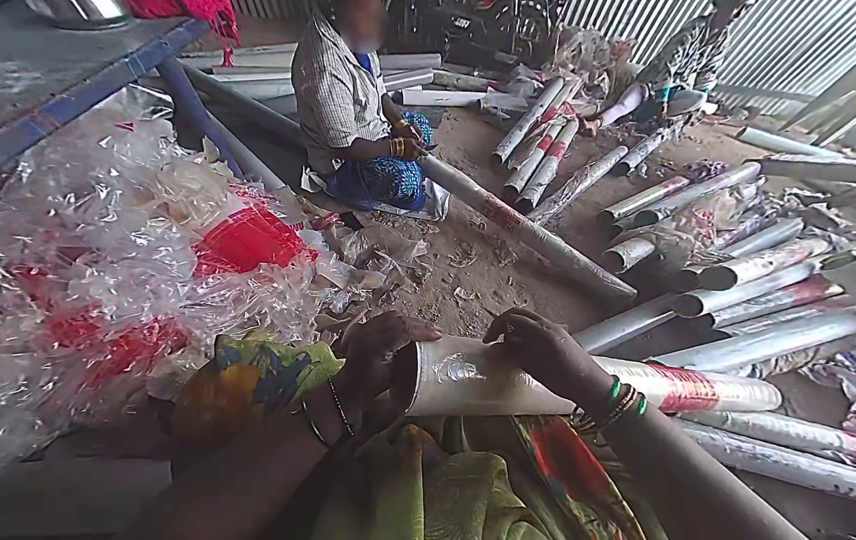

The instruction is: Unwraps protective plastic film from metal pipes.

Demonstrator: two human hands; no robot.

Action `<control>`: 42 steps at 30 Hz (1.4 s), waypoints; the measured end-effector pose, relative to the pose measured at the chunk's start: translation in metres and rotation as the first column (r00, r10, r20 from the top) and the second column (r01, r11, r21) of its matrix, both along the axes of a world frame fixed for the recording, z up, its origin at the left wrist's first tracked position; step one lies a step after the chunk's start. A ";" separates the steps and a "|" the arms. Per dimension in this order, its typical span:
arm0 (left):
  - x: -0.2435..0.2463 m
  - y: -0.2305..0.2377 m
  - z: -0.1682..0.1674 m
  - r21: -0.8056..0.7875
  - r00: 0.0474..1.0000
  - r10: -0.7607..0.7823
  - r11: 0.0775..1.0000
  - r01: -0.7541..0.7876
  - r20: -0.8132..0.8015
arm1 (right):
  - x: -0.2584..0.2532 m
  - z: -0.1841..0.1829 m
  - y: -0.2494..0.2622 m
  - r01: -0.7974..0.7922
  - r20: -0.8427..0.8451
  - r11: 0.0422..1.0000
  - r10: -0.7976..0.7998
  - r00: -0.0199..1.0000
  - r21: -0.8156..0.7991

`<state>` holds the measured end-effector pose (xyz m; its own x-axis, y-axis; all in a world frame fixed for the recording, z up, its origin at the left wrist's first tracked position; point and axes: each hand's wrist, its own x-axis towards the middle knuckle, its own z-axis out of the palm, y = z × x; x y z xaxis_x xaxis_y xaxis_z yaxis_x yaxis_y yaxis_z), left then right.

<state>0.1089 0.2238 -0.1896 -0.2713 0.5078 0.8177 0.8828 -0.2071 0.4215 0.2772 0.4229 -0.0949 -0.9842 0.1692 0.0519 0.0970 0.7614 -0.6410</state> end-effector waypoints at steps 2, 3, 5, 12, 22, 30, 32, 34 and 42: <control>-0.001 0.000 -0.003 0.007 1.000 0.003 1.000 -0.003 -0.009 | -0.001 0.001 0.001 -0.061 0.035 0.998 0.060 0.998 0.016; -0.001 0.000 -0.003 0.007 1.000 0.002 1.000 -0.002 -0.010 | -0.003 0.001 0.000 -0.070 0.042 0.997 0.069 0.997 0.024; 0.000 -0.001 -0.002 0.005 1.000 -0.004 1.000 0.004 -0.007 | -0.006 0.001 -0.003 -0.051 0.043 0.998 0.049 0.998 0.031; -0.003 -0.001 -0.007 -0.029 0.998 0.059 0.998 -0.059 0.014 | 0.005 -0.004 -0.002 -0.089 -0.087 0.996 0.092 0.992 0.032; -0.006 0.007 0.007 -0.058 0.994 0.107 0.992 -0.108 -0.031 | 0.072 -0.049 -0.008 0.020 -0.320 0.988 -0.069 0.945 -0.154; -0.002 0.026 0.028 0.012 1.000 0.008 1.000 -0.008 -0.020 | 0.124 -0.084 -0.025 0.197 -0.468 0.964 -0.259 0.845 -0.177; -0.001 0.028 0.032 0.022 0.998 -0.021 1.000 0.022 -0.053 | 0.129 -0.082 -0.025 0.161 -0.463 0.945 -0.283 0.840 -0.286; 0.000 0.030 0.036 0.047 0.992 -0.070 0.996 0.075 -0.104 | 0.137 -0.073 -0.020 0.042 -0.450 0.871 -0.293 0.843 -0.489; 0.030 0.030 0.058 0.089 0.945 -0.169 0.976 0.201 -0.281 | 0.171 -0.001 0.065 0.640 -0.272 0.759 -0.645 0.715 -0.119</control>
<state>0.1389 0.2537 -0.1316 0.0572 0.4265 0.9027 0.9017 -0.4101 0.1367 0.4479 0.4880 -0.0957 -0.5805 0.7582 0.2968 0.3751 0.5726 -0.7290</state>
